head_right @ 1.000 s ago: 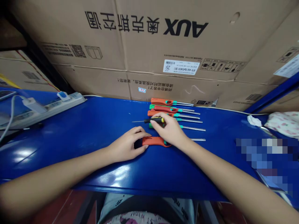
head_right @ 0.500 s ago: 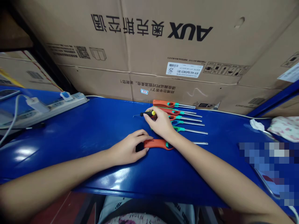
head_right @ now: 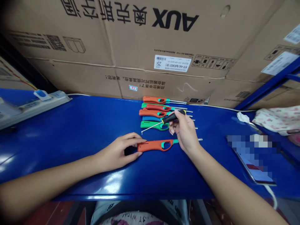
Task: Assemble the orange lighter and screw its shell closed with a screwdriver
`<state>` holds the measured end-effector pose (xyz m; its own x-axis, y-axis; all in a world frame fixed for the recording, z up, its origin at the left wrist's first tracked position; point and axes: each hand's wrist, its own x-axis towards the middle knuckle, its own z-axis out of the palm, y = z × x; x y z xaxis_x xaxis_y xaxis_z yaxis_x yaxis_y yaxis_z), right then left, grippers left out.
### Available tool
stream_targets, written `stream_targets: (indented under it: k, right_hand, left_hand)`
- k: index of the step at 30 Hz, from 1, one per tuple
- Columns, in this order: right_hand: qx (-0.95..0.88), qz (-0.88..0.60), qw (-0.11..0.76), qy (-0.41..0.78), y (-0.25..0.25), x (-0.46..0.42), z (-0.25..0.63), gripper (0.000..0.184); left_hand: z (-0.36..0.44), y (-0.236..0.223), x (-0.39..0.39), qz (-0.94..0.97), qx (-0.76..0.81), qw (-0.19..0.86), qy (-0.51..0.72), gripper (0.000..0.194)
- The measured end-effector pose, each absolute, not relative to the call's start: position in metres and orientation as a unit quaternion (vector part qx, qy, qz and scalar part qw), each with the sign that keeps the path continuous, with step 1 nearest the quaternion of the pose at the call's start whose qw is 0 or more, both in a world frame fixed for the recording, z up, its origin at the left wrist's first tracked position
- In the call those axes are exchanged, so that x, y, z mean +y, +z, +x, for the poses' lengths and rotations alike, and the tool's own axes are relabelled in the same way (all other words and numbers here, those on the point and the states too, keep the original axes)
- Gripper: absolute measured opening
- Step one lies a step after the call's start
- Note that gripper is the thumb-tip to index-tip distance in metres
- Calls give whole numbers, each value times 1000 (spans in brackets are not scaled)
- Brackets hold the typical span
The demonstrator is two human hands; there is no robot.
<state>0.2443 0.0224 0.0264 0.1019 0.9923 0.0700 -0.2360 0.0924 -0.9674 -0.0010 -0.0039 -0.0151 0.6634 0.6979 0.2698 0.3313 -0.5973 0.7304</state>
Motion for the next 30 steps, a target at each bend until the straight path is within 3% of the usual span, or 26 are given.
stream_targets:
  k: [12,20,30]
  right_hand:
    - [-388,-425,553,602,20,17,245,25]
    - [-400,-423,535,612,18,11,242,25]
    - [-420,-415,544,596,22,12,243,22]
  left_hand:
    - [3,7,-7,728,368,432,384,26]
    - [3,9,-9,730,366,419,397,8]
    - [2,10,-9,745,358,392,404,5]
